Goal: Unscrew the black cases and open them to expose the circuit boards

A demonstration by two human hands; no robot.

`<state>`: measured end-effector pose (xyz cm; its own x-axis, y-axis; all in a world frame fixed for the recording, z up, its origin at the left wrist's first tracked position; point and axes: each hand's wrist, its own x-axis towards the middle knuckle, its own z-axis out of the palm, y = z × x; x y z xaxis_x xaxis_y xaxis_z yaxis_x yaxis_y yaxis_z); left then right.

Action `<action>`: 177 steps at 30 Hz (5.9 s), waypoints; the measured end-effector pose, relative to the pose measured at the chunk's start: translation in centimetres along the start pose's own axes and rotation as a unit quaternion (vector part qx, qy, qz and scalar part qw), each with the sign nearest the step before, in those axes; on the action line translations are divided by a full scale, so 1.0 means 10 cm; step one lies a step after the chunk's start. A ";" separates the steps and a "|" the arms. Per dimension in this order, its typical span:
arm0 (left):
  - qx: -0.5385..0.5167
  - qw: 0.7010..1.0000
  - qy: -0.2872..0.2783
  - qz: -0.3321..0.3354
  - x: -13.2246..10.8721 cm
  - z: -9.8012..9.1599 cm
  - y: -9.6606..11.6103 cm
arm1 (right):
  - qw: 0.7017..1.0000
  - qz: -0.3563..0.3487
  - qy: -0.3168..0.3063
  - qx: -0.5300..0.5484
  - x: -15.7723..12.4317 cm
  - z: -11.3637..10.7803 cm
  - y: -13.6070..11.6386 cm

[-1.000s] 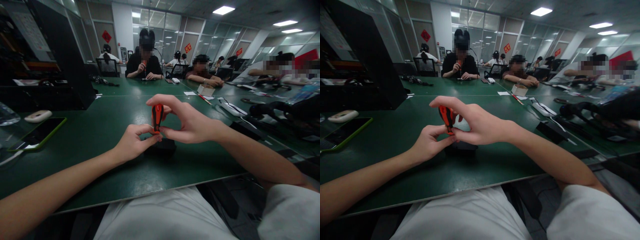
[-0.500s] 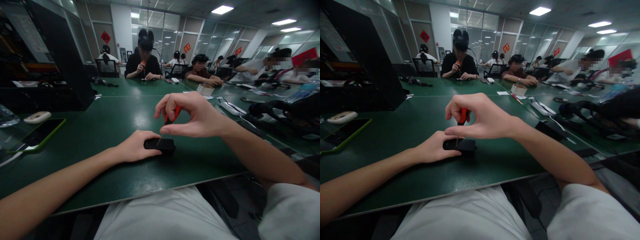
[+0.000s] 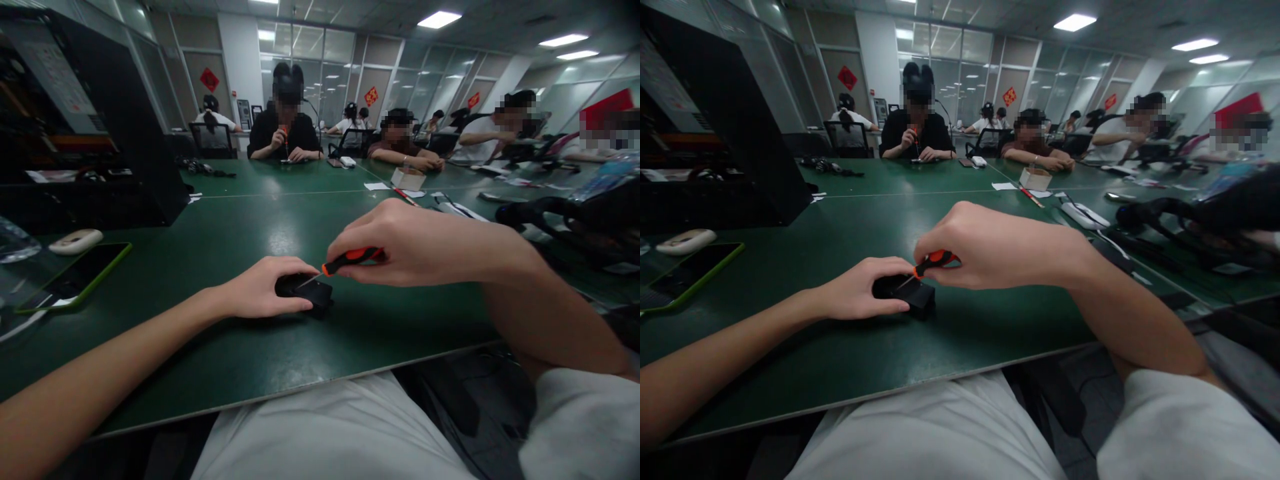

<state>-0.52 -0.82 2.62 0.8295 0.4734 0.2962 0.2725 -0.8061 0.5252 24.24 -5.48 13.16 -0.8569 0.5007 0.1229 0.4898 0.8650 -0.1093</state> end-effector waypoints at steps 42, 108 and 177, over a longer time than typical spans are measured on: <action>0.016 0.998 0.060 -0.013 0.03 0.26 -0.12 | 0.983 0.074 -0.146 -0.083 -0.33 -0.18 -0.01; 0.035 0.996 0.078 -0.012 -0.01 0.28 -0.10 | 0.994 0.036 -0.079 -0.064 0.10 0.99 1.25; 0.089 0.992 0.071 -0.045 -0.12 -0.16 -0.29 | 0.970 0.056 0.224 -0.075 -0.10 0.53 0.83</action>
<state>-3.08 1.51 2.02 0.7242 0.5821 0.3698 0.4351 -0.8017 0.4097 28.33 1.05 6.86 -0.6580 0.5268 0.5380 0.6221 0.7829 -0.0057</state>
